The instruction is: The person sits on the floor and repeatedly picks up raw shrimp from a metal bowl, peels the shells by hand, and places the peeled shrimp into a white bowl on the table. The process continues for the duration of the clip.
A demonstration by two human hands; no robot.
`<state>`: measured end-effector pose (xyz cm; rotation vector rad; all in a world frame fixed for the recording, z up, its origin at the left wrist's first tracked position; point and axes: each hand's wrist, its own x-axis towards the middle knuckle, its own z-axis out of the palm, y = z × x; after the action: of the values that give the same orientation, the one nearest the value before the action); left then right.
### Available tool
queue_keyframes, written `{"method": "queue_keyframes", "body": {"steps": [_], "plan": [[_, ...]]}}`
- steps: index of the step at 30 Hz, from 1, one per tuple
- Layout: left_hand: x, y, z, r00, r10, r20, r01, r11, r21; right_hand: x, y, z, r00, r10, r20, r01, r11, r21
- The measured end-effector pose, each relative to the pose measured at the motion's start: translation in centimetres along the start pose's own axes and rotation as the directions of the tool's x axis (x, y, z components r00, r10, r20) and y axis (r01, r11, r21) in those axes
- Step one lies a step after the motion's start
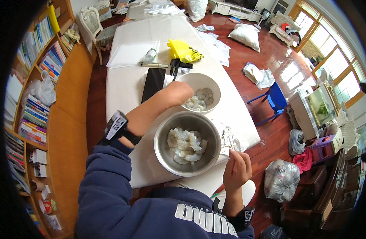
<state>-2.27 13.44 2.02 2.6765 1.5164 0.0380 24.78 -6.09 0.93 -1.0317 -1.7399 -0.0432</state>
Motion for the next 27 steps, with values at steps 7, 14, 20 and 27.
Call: {"method": "queue_keyframes", "body": {"steps": [7,14,20,27], "plan": [[3.9,0.6,2.3,0.983,-0.086,0.162,0.070,0.992,0.104,-0.5,0.5,-1.0,0.999,0.042,-0.002,-0.042,0.999,-0.004],[1.2,-1.7,-0.8,0.991,0.066,0.119,-0.006,0.893,-0.450,-0.6,0.7,-1.3,0.999,0.036,-0.003,-0.037,0.999,-0.016],[-4.0,0.6,-2.7,0.987,-0.059,0.153,0.152,-0.023,-0.988,-0.5,0.1,-0.3,0.994,0.111,-0.007,-0.109,0.984,0.144],[-9.5,6.2,-1.4,0.996,0.056,0.070,0.080,-0.197,-0.977,0.7,-1.8,0.3,0.995,0.068,0.068,-0.083,0.964,0.252]]}}
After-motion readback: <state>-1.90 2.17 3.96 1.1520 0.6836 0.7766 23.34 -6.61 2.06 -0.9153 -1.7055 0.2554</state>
